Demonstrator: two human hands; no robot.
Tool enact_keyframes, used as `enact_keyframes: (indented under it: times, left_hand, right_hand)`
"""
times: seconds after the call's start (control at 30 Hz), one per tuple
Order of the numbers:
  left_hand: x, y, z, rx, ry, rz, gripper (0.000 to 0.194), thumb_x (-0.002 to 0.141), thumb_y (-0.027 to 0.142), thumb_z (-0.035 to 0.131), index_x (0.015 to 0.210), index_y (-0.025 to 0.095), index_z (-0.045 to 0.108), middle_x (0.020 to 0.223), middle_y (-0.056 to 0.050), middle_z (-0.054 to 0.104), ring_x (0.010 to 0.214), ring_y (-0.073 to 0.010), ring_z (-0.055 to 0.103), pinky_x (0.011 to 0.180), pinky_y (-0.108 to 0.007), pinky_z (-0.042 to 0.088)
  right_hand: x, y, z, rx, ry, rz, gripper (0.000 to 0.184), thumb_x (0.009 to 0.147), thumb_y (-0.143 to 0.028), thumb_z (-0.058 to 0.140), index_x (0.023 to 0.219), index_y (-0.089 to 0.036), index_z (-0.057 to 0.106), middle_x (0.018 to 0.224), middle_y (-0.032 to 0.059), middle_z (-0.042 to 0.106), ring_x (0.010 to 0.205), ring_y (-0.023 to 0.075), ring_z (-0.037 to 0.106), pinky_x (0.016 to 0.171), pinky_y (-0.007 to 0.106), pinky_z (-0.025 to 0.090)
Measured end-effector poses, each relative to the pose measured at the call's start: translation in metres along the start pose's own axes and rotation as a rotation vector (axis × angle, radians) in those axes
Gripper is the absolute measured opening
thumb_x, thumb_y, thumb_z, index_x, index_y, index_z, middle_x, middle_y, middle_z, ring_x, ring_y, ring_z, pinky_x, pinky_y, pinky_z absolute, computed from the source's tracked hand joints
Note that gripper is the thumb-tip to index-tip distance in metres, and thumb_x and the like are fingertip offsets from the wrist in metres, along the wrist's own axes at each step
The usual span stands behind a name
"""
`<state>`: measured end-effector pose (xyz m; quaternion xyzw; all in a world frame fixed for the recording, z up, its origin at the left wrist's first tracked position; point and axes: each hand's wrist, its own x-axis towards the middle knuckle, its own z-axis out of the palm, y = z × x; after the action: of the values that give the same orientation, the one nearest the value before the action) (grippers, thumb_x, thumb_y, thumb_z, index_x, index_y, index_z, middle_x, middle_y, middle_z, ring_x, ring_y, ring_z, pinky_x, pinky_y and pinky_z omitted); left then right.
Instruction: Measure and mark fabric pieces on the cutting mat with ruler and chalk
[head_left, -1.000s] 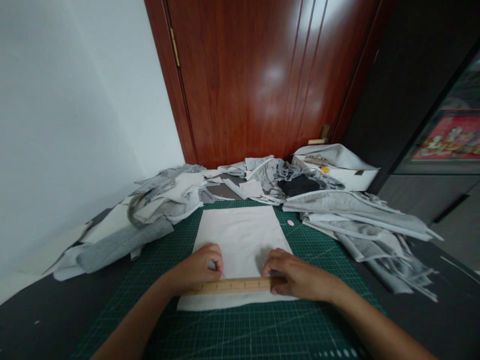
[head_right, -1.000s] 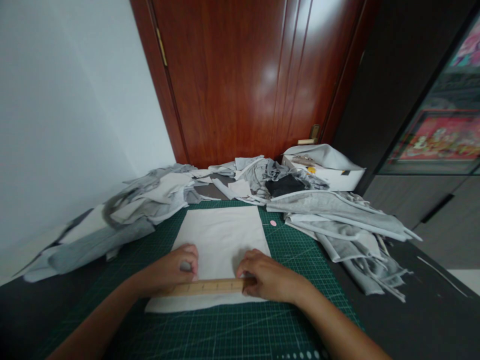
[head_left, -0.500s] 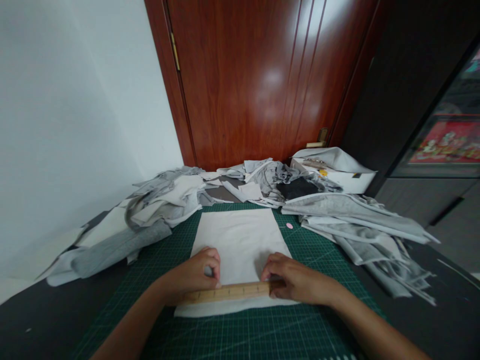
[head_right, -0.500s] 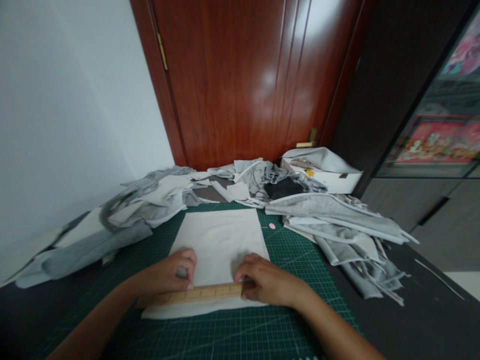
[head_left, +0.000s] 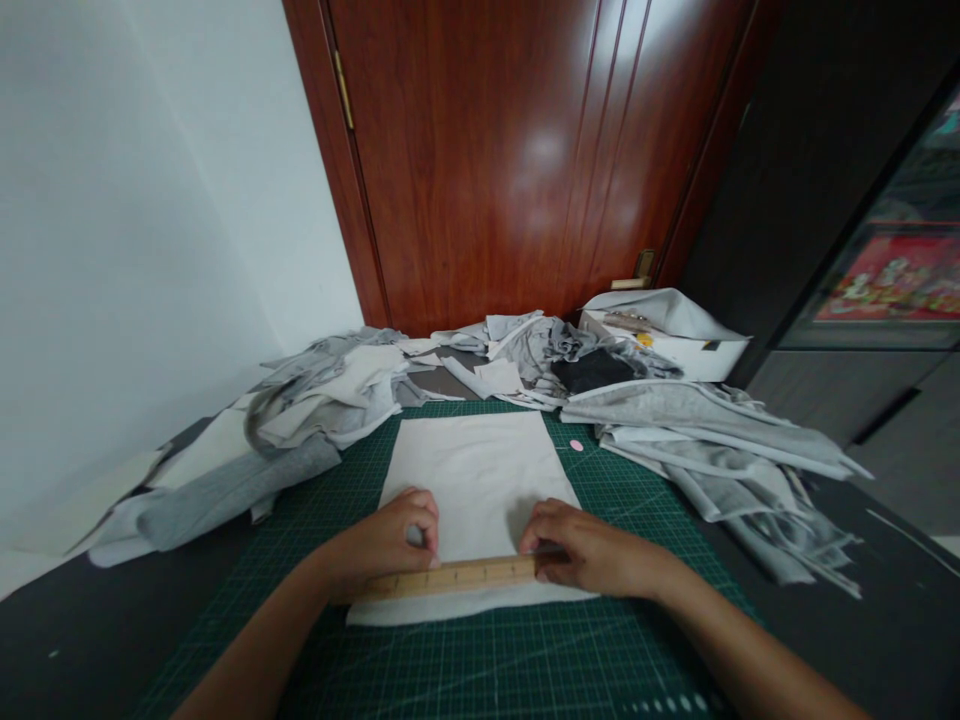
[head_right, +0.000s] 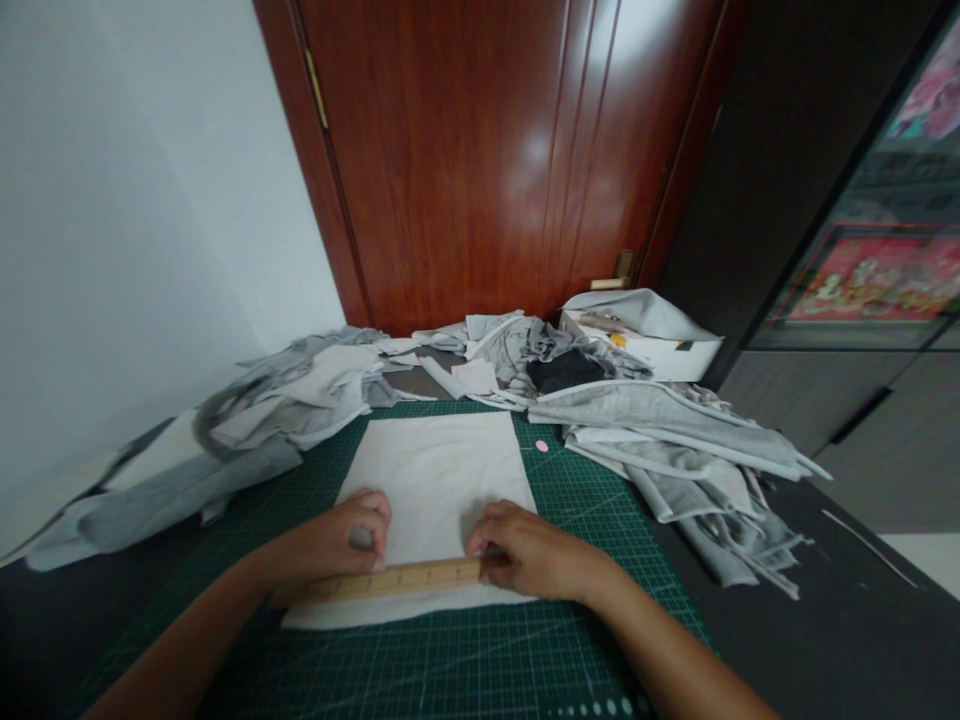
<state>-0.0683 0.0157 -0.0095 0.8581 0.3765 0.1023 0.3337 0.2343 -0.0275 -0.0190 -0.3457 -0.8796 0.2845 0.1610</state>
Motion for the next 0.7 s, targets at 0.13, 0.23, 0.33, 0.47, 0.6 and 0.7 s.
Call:
enact_keyframes:
  times: [0.13,0.23,0.33,0.47,0.6,0.7]
  left_hand:
    - [0.0,-0.002,0.0,-0.006,-0.002,-0.01,0.005,0.069,0.024,0.067,0.068,0.02,0.064,0.089,0.0,0.054,0.093,-0.017,0.05,0.084,-0.025,0.041]
    - [-0.001,-0.003,0.0,-0.014,0.002,0.007,0.004,0.07,0.024,0.066,0.069,0.02,0.065,0.09,0.0,0.054,0.092,-0.0164,0.051,0.084,-0.025,0.041]
    - [0.0,-0.004,0.0,-0.007,0.016,0.016,0.003,0.07,0.024,0.065,0.069,0.021,0.064,0.088,0.0,0.055,0.092,-0.0171,0.052,0.083,-0.026,0.042]
    - [0.002,-0.005,0.001,0.003,0.041,0.026,0.004,0.071,0.022,0.062,0.068,0.02,0.063,0.085,0.0,0.056,0.088,-0.0171,0.053,0.081,-0.027,0.043]
    - [0.005,-0.008,0.001,0.034,0.11,0.001,0.007,0.073,0.023,0.059,0.068,0.02,0.062,0.084,-0.001,0.058,0.088,-0.0172,0.055,0.082,-0.028,0.043]
    - [0.007,-0.012,-0.001,0.069,0.162,-0.057,0.009,0.074,0.025,0.057,0.07,0.02,0.063,0.083,-0.002,0.06,0.085,-0.0169,0.057,0.08,-0.028,0.045]
  right_hand:
    - [0.001,0.001,0.001,0.001,0.024,-0.013,0.02,0.08,-0.014,0.062,0.099,-0.019,0.063,0.097,0.0034,0.059,0.096,0.0162,0.054,0.087,0.028,0.042]
    - [0.002,0.004,0.001,-0.003,0.07,0.029,0.018,0.081,-0.015,0.06,0.098,-0.019,0.063,0.097,0.0033,0.06,0.095,0.0164,0.055,0.086,0.028,0.043]
    - [0.003,0.01,0.0,-0.018,0.144,0.084,0.018,0.082,-0.014,0.058,0.098,-0.019,0.063,0.097,0.0034,0.062,0.093,0.0164,0.056,0.086,0.029,0.043]
    - [0.005,0.021,-0.001,-0.082,0.224,0.123,0.016,0.084,-0.015,0.056,0.097,-0.018,0.064,0.097,0.0055,0.062,0.096,0.0188,0.055,0.089,0.032,0.043]
    - [0.006,0.027,-0.001,-0.124,0.272,0.156,0.017,0.083,-0.015,0.056,0.098,-0.017,0.064,0.101,0.0075,0.062,0.101,0.0211,0.054,0.091,0.034,0.042]
    - [0.007,0.03,-0.001,-0.151,0.311,0.184,0.016,0.084,-0.015,0.055,0.097,-0.016,0.064,0.101,0.0086,0.063,0.102,0.0217,0.054,0.093,0.035,0.042]
